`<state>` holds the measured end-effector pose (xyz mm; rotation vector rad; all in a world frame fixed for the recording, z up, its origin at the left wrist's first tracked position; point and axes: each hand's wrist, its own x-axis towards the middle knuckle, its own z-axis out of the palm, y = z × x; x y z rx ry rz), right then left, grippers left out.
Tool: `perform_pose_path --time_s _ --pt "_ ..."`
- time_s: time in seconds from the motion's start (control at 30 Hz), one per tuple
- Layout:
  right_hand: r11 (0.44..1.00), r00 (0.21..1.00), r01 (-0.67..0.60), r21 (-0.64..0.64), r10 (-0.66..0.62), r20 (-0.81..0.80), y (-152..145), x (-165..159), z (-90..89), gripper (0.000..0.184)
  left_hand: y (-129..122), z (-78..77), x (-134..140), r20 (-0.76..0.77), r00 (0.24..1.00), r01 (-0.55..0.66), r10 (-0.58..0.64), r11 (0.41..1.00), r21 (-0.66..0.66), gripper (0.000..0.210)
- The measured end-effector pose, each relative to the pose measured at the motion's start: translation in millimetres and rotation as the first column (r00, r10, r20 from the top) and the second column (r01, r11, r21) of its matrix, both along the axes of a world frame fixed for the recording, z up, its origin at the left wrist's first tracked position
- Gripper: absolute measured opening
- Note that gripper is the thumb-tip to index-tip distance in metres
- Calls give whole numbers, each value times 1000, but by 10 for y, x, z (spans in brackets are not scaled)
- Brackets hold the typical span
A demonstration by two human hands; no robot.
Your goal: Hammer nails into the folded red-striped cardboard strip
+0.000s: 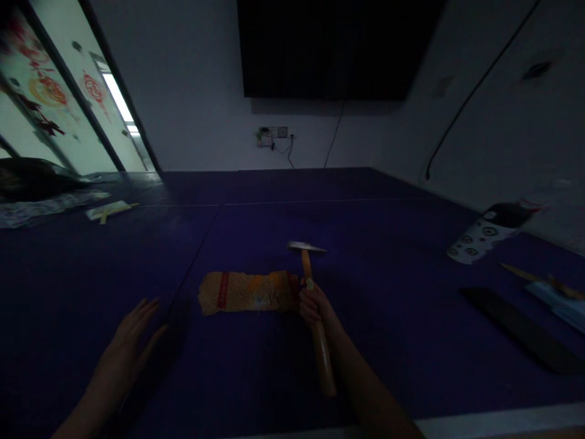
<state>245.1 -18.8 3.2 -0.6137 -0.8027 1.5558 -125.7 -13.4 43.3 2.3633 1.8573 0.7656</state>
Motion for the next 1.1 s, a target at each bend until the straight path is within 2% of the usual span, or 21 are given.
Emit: perform_pose_path --time_s 0.1,0.2,0.37,0.53,0.67,0.77,0.9,1.0,1.1 --pt "1000 1000 -4 3 4 -9 7 -3 -18 21 -202 -272 -312 -197 964 -175 178 984 32 46" --pt "1000 1000 -8 5 8 -12 8 0 -35 22 -312 -394 -396 -309 931 -210 193 977 -22 50" --pt "1000 1000 -23 0 23 -4 -1 29 -61 23 -346 -324 -330 -369 921 -188 130 974 -126 53" --pt "999 999 -36 -4 36 -5 9 37 -73 21 -344 -306 -310 -388 910 -218 148 966 -141 56" --pt "999 999 -46 -3 46 -14 15 22 -71 21 -332 -350 -336 -367 924 -154 108 983 -96 48" --pt "999 998 -52 3 52 -19 20 14 -82 21 -321 -348 -405 -325 946 -18 -4 998 -66 40" --pt "997 997 -70 11 70 -21 36 16 -107 23 -346 -292 -495 -217 963 160 -162 987 -24 35" --pt "996 996 -85 11 85 -20 49 20 -117 24 -378 -236 -460 -94 980 171 -175 984 -47 32" --pt "995 995 -97 8 97 -20 60 21 -120 24 -359 -193 -339 -21 997 72 -76 986 -152 29"
